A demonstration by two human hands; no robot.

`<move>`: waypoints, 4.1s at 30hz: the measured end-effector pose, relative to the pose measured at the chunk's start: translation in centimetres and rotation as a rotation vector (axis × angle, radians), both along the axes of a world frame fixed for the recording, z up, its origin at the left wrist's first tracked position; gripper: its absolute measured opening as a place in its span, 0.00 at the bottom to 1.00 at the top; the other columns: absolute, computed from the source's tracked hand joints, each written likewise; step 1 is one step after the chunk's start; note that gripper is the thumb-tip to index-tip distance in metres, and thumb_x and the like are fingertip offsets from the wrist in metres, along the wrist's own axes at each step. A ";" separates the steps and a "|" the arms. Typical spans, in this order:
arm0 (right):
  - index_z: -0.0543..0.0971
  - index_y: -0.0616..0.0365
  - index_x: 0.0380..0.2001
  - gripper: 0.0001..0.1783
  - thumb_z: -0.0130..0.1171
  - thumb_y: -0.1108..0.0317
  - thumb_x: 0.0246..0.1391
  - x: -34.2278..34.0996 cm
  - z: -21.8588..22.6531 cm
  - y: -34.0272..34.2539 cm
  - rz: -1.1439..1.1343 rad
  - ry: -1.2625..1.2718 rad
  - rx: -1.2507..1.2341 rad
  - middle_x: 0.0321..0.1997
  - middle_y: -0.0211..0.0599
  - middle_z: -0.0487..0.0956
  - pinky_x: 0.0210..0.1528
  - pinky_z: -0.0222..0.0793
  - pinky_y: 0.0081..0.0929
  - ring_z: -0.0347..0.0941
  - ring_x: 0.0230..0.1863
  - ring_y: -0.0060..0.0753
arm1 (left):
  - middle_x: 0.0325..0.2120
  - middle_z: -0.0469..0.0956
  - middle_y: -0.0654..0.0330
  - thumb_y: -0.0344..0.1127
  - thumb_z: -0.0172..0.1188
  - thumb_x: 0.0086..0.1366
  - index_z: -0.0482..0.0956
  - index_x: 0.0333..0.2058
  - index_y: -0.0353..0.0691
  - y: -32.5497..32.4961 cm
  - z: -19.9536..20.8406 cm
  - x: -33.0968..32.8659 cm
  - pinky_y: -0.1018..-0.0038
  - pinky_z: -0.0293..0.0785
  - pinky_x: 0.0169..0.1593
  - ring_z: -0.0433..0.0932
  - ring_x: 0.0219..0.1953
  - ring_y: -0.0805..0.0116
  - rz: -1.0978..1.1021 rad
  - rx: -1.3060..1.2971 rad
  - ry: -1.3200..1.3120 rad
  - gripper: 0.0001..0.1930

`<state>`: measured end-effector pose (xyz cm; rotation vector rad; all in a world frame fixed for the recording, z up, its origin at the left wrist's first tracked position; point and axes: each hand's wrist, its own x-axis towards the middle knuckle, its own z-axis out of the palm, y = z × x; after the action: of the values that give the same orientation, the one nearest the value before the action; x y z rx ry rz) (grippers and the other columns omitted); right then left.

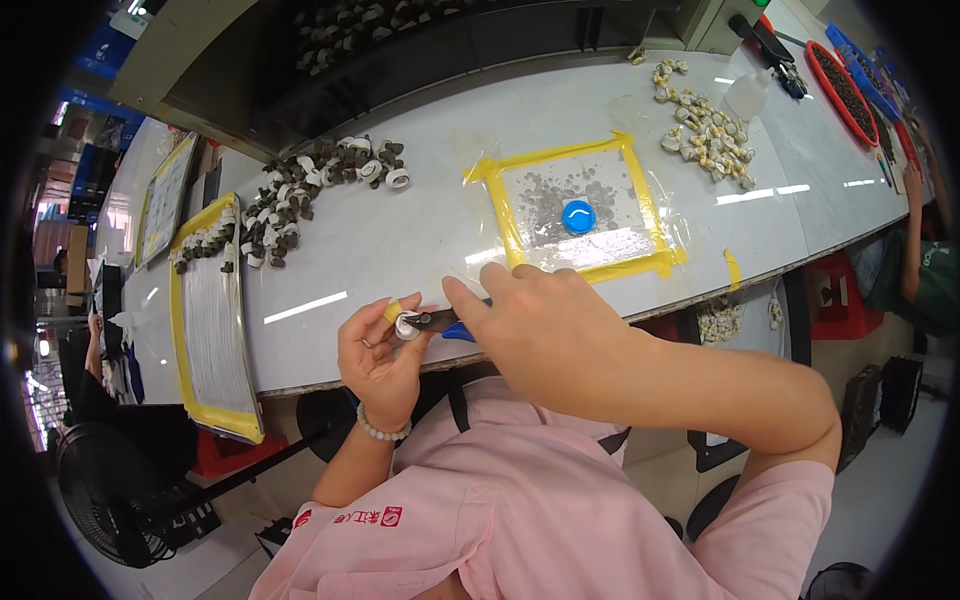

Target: The person trims piano damper parts using wire cutters, dips caps into adhesive, attaches them to damper felt blocks, and arranges the assembled dampers on a tray.

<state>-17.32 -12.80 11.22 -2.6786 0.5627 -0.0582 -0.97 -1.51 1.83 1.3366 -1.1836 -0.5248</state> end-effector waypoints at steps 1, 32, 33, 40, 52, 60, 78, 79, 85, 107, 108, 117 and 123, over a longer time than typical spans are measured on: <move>0.69 0.63 0.52 0.31 0.57 0.75 0.39 -0.3 -0.1 -0.1 0.003 0.000 -0.002 0.30 0.41 0.71 0.31 0.69 0.33 0.72 0.29 0.41 | 0.42 0.75 0.41 0.14 0.57 0.54 0.60 0.48 0.32 -0.1 0.0 -0.1 0.74 0.78 0.44 0.79 0.42 0.59 0.002 -0.028 0.095 0.24; 0.72 0.53 0.53 0.27 0.53 0.51 0.52 -24.8 -8.1 -16.5 -1.384 0.165 -0.471 0.46 0.46 0.71 0.49 0.65 0.42 0.67 0.49 0.47 | 0.38 0.77 0.49 0.20 0.55 0.59 0.70 0.47 0.28 -2.8 1.7 -0.7 0.77 0.76 0.39 0.79 0.34 0.65 -0.217 0.251 0.559 0.16; 0.72 0.53 0.53 0.27 0.53 0.51 0.52 -24.7 -8.1 -16.4 -1.387 0.167 -0.475 0.46 0.46 0.71 0.49 0.65 0.42 0.67 0.49 0.47 | 0.38 0.77 0.49 0.20 0.55 0.59 0.69 0.48 0.28 -2.8 1.6 -0.6 0.77 0.76 0.39 0.79 0.34 0.65 -0.226 0.250 0.545 0.17; 0.77 0.59 0.38 0.16 0.57 0.74 0.42 -20.3 -5.5 -14.2 -0.981 -0.376 -0.190 0.41 0.38 0.75 0.46 0.67 0.28 0.71 0.42 0.37 | 0.37 0.77 0.49 0.19 0.57 0.57 0.66 0.43 0.32 -2.5 1.1 -0.6 0.75 0.77 0.40 0.79 0.35 0.66 -0.183 0.160 0.605 0.15; 0.77 0.61 0.41 0.17 0.61 0.76 0.43 -17.0 -5.8 -12.7 -0.960 -0.564 -0.009 0.40 0.37 0.77 0.40 0.70 0.23 0.73 0.37 0.27 | 0.38 0.76 0.47 0.15 0.55 0.56 0.68 0.41 0.29 -2.5 1.5 -0.3 0.73 0.76 0.45 0.78 0.38 0.65 -0.218 0.239 0.659 0.13; 0.79 0.62 0.35 0.13 0.63 0.78 0.42 -10.6 -7.6 -7.6 -0.666 -0.740 0.110 0.36 0.37 0.75 0.38 0.71 0.19 0.73 0.34 0.28 | 0.38 0.77 0.47 0.22 0.54 0.60 0.69 0.46 0.31 -3.4 2.0 -0.6 0.74 0.77 0.42 0.79 0.35 0.63 -0.292 0.255 0.909 0.15; 0.80 0.62 0.35 0.13 0.64 0.75 0.41 -10.0 -6.1 -6.1 -0.622 -0.403 -0.171 0.34 0.41 0.78 0.37 0.71 0.29 0.74 0.35 0.38 | 0.43 0.74 0.47 0.17 0.55 0.56 0.69 0.46 0.32 -4.0 0.7 -1.9 0.69 0.76 0.49 0.77 0.43 0.58 -0.437 0.157 1.089 0.18; 0.80 0.61 0.35 0.12 0.63 0.74 0.42 -9.9 -6.0 -6.1 -0.624 -0.389 -0.148 0.34 0.40 0.77 0.37 0.70 0.29 0.74 0.35 0.38 | 0.43 0.74 0.47 0.17 0.55 0.56 0.69 0.45 0.32 -4.0 0.8 -1.8 0.69 0.76 0.49 0.77 0.43 0.58 -0.429 0.165 1.102 0.17; 0.80 0.60 0.33 0.11 0.64 0.74 0.41 -7.7 -4.4 -6.2 -0.556 -0.450 -0.046 0.32 0.38 0.77 0.37 0.70 0.30 0.73 0.34 0.39 | 0.39 0.76 0.48 0.19 0.55 0.57 0.70 0.44 0.31 -3.8 0.6 -1.5 0.70 0.77 0.45 0.79 0.37 0.61 -0.420 0.191 1.117 0.15; 0.80 0.60 0.28 0.08 0.59 0.74 0.40 -4.4 -2.4 -7.4 -0.219 -0.137 -0.197 0.27 0.36 0.73 0.36 0.69 0.30 0.70 0.31 0.37 | 0.34 0.78 0.48 0.20 0.51 0.61 0.71 0.45 0.28 -3.6 0.4 -1.6 0.70 0.80 0.36 0.80 0.31 0.61 -0.395 0.193 1.119 0.12; 0.81 0.60 0.29 0.09 0.60 0.74 0.40 -4.6 -2.4 -7.2 -0.271 -0.233 -0.157 0.27 0.36 0.74 0.36 0.69 0.30 0.70 0.30 0.37 | 0.34 0.78 0.48 0.20 0.51 0.61 0.71 0.45 0.28 -3.6 0.4 -1.6 0.70 0.80 0.36 0.80 0.31 0.61 -0.389 0.187 1.120 0.12; 0.81 0.60 0.36 0.13 0.63 0.76 0.43 -4.6 -3.2 -4.7 -0.437 -0.583 0.415 0.34 0.38 0.78 0.39 0.68 0.23 0.74 0.36 0.31 | 0.33 0.78 0.49 0.21 0.51 0.62 0.71 0.44 0.29 -3.7 0.4 -1.6 0.71 0.80 0.36 0.80 0.32 0.61 -0.393 0.161 1.097 0.11; 0.80 0.59 0.38 0.15 0.64 0.77 0.42 -3.4 -3.1 -2.9 -0.351 -0.610 0.544 0.34 0.36 0.78 0.38 0.68 0.23 0.73 0.34 0.29 | 0.34 0.78 0.48 0.21 0.51 0.62 0.72 0.43 0.29 -3.7 0.7 -1.8 0.71 0.80 0.36 0.80 0.32 0.60 -0.382 0.192 1.088 0.10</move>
<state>-20.73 -15.73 8.10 -1.8767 0.7063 -0.6870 -2.79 -5.21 2.49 0.7366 -0.4558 -1.4403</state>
